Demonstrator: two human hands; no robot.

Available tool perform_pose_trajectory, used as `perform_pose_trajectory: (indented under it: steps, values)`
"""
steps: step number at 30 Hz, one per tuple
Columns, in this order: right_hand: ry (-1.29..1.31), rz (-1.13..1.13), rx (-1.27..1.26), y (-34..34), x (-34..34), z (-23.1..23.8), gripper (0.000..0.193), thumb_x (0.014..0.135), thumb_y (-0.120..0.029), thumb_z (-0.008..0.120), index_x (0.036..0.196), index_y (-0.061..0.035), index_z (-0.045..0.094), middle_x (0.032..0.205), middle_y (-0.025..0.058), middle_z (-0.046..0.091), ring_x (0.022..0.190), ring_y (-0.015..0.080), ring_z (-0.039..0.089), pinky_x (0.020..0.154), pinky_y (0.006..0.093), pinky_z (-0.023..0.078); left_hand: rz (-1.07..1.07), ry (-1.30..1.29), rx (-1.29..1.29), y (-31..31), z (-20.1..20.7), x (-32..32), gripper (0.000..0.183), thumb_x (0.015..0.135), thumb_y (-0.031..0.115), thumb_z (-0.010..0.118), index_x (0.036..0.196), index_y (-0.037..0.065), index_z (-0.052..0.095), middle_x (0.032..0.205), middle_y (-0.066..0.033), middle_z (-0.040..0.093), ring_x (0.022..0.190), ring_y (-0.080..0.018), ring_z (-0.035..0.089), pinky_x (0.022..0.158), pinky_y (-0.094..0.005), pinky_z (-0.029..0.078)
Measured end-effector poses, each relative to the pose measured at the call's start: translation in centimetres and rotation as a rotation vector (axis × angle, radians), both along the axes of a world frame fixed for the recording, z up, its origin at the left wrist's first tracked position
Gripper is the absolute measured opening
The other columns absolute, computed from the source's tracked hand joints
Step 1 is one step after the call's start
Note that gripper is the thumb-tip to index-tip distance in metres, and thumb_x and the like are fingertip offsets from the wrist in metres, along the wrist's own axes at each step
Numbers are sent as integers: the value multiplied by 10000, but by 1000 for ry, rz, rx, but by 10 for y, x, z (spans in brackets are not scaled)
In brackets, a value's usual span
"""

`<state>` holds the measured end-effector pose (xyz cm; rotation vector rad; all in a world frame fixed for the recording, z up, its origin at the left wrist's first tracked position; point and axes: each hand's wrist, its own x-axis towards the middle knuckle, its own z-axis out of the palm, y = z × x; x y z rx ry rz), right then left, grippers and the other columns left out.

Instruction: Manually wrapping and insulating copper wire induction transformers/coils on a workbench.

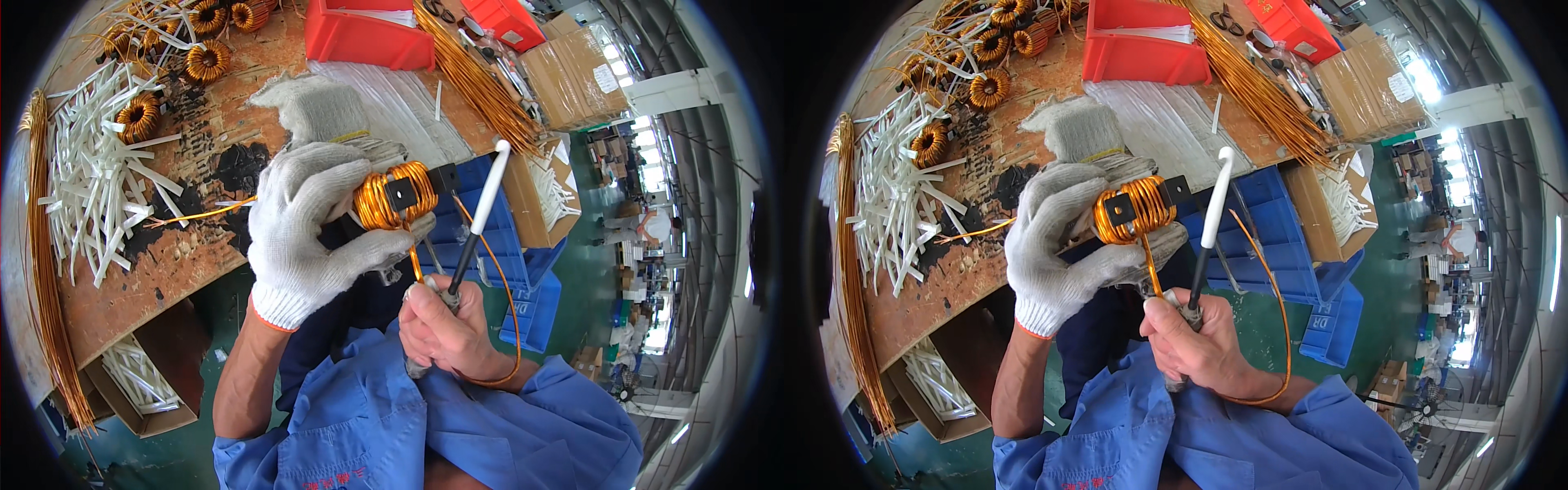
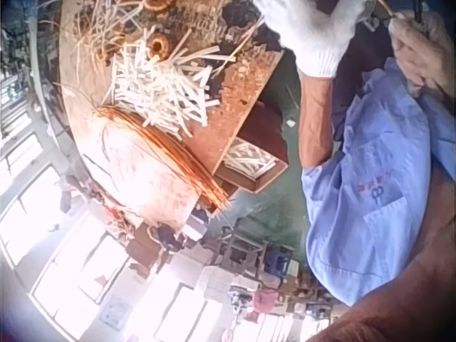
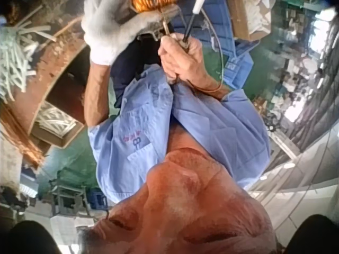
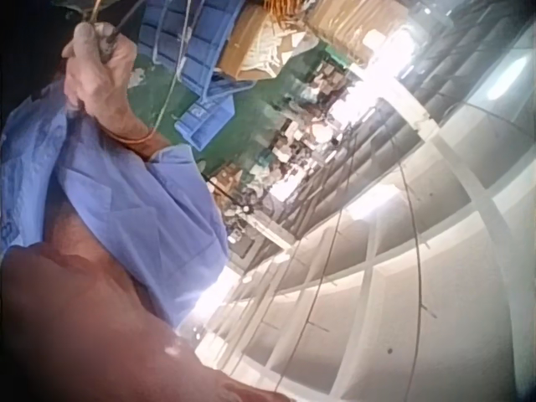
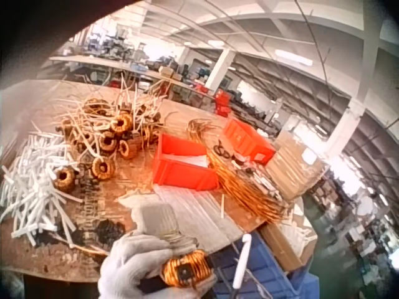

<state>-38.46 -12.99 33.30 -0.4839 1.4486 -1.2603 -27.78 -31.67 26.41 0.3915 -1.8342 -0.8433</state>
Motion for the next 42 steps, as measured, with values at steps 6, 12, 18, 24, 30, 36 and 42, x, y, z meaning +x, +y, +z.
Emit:
perform_pose_trajectory:
  steps: [6, 12, 18, 24, 30, 36, 42]
  values:
    - [-49, -168, -107, -1, 2, -24, 291, 1140, -246, 536, 1041, 16, 615, 551, -26, 439, 415, 64, 402, 398, 284, 383, 30, -57, 50, 10, 7, 3, 651, 669, 210, 972, 1248, 14, 749, 1249, -158, 710, 1180, -328, 682, 1043, -423, 528]
    - [-22, -44, -125, -1, -2, -36, 304, 1156, -252, 486, 1022, 4, 577, 566, -26, 408, 409, 65, 363, 395, 288, 360, -53, -56, 171, 11, 8, 6, 592, 728, 173, 915, 1264, -5, 738, 1269, -165, 701, 1182, -302, 675, 1028, -398, 539]
    - [-49, -45, -95, -1, 15, -8, 314, 1135, -225, 533, 916, -5, 583, 549, -35, 417, 405, 48, 384, 378, 277, 354, -59, -109, 171, 11, 12, 10, 628, 728, 196, 937, 1283, -7, 728, 1318, -172, 687, 1233, -318, 658, 1049, -394, 530]
    - [-89, -9, -145, 1, -1, -31, 303, 1130, -213, 555, 929, 6, 616, 563, -38, 454, 427, 38, 413, 394, 267, 365, -48, -96, 19, 1, 3, 8, 721, 702, 318, 961, 1306, 6, 721, 1332, -183, 705, 1280, -373, 643, 1126, -470, 472]
    - [67, -58, -235, -11, 15, -67, 330, 1143, -208, 501, 932, 30, 588, 557, -7, 423, 433, 87, 405, 408, 305, 393, -55, -85, -37, 0, 2, 6, 733, 758, 438, 907, 1301, -15, 715, 1342, -207, 702, 1298, -413, 633, 1142, -496, 452]
    - [-22, -81, -203, -8, 9, -60, 288, 1128, -189, 560, 954, 32, 625, 557, -21, 481, 433, 52, 414, 417, 275, 371, -18, -60, 26, 8, 9, 0, 601, 759, 223, 923, 1272, -11, 713, 1306, -196, 712, 1271, -386, 649, 1126, -471, 468]
    - [42, -37, -164, -4, -20, -39, 255, 1111, -178, 596, 1013, 48, 661, 565, 3, 528, 419, 68, 476, 397, 260, 353, -42, -20, 90, 8, 10, 1, 595, 690, 150, 910, 1246, 55, 720, 1264, -163, 727, 1209, -368, 683, 1098, -456, 480]
